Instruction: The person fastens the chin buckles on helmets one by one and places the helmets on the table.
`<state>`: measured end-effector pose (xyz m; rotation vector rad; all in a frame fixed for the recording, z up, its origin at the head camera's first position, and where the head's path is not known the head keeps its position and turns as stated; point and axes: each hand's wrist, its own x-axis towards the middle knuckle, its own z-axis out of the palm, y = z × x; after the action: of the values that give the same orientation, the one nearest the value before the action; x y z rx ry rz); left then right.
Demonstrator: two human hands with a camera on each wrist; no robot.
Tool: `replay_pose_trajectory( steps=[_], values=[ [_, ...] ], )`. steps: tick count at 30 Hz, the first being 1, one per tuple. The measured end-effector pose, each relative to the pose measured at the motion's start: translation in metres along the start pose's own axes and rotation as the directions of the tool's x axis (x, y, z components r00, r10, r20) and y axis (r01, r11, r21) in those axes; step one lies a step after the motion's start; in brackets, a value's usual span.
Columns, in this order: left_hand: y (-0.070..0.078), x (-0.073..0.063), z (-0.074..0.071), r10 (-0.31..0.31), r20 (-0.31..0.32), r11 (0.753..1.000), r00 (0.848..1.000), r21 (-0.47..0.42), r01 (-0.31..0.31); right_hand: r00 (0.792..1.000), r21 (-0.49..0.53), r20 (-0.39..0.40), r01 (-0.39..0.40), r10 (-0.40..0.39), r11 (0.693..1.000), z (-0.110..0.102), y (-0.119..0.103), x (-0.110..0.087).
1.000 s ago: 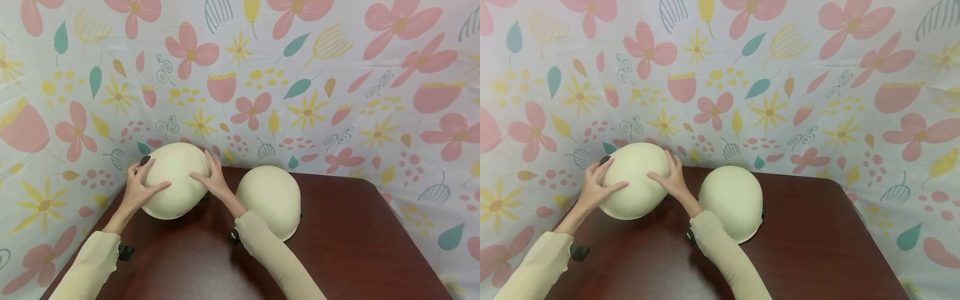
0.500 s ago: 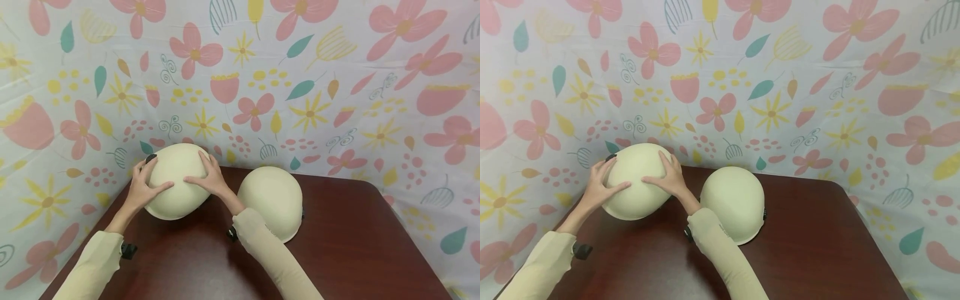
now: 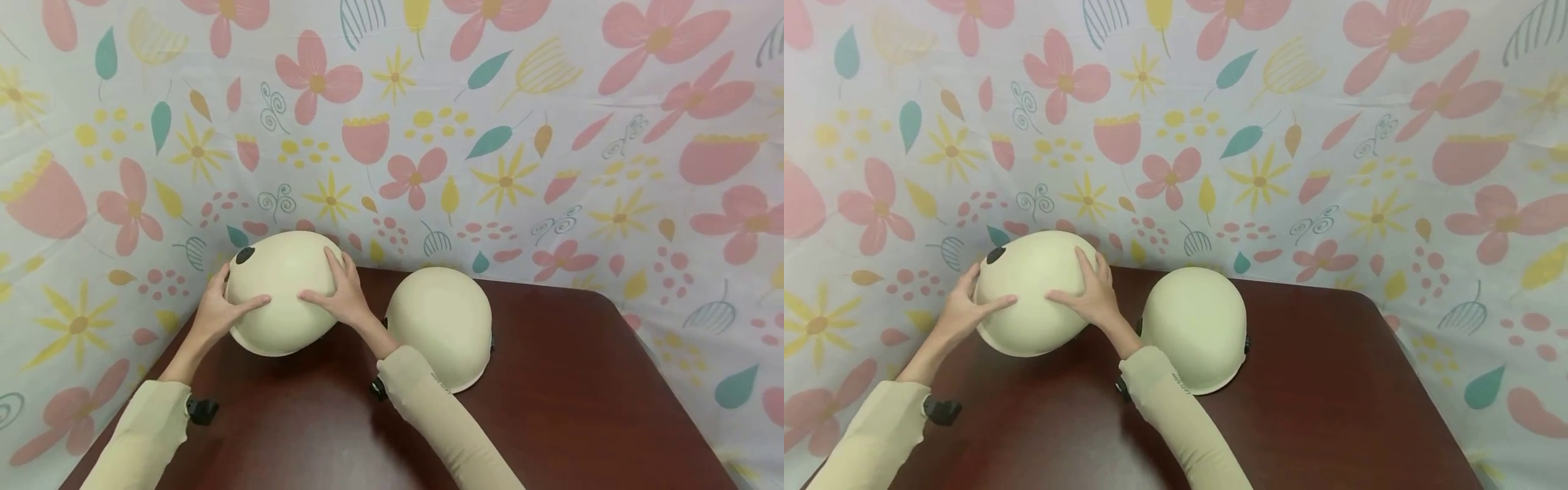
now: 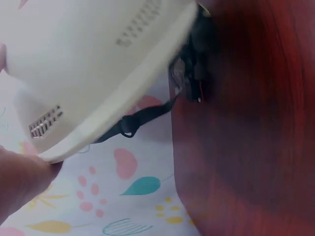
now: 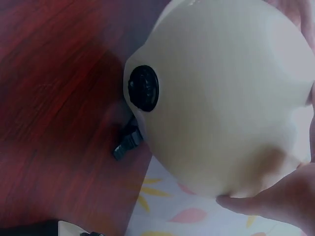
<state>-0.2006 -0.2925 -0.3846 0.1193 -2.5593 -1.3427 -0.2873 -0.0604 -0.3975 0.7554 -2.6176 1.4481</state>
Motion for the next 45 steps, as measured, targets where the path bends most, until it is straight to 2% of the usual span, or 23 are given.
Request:
replay_pose_trajectory(
  steps=[3, 7, 14, 19, 24, 29, 32, 35, 39, 45],
  values=[
    [-0.002, -0.002, -0.003, -0.021, 0.014, 0.999, 1.000, -0.042, 0.021, 1.000, -0.006, -0.011, 0.008, -0.008, 1.000, 0.002, -0.005, -0.002],
    [-0.004, -0.006, -0.003, -0.007, 0.026, 0.996, 1.000, -0.089, 0.010, 0.999, -0.006, -0.027, 0.018, -0.019, 1.000, 0.002, -0.009, -0.008],
    [-0.001, -0.009, -0.002, 0.049, 0.022, 0.992, 0.999, -0.113, -0.047, 0.998, 0.137, -0.068, 0.009, 0.001, 0.991, 0.009, 0.002, -0.024],
    [-0.001, -0.009, 0.004, 0.143, -0.012, 0.981, 0.990, -0.128, -0.143, 0.997, 0.229, -0.076, 0.026, -0.009, 0.973, 0.018, 0.012, -0.035],
    [-0.002, -0.008, 0.016, 0.216, -0.063, 0.975, 0.974, -0.040, -0.219, 0.999, 0.275, -0.051, 0.009, 0.005, 0.962, 0.019, 0.015, -0.040],
    [-0.001, -0.006, 0.022, 0.218, -0.133, 0.976, 0.967, 0.035, -0.216, 1.000, 0.302, -0.024, 0.009, -0.001, 0.953, 0.014, 0.011, -0.038],
    [0.002, -0.006, 0.023, 0.213, -0.135, 0.977, 0.968, 0.039, -0.210, 1.000, 0.325, -0.030, 0.007, 0.003, 0.946, 0.010, 0.009, -0.035],
    [0.004, -0.006, 0.025, 0.234, -0.119, 0.972, 0.965, 0.056, -0.228, 0.999, 0.326, -0.047, 0.003, 0.013, 0.945, 0.006, 0.005, -0.032],
    [0.005, -0.006, 0.030, 0.291, -0.094, 0.953, 0.952, 0.111, -0.280, 0.998, 0.257, -0.056, -0.018, 0.033, 0.966, -0.001, -0.003, -0.025],
    [0.009, -0.006, 0.041, 0.384, -0.079, 0.905, 0.920, 0.228, -0.359, 0.998, 0.124, -0.025, -0.059, 0.062, 0.991, -0.007, -0.012, -0.012]
  ],
)
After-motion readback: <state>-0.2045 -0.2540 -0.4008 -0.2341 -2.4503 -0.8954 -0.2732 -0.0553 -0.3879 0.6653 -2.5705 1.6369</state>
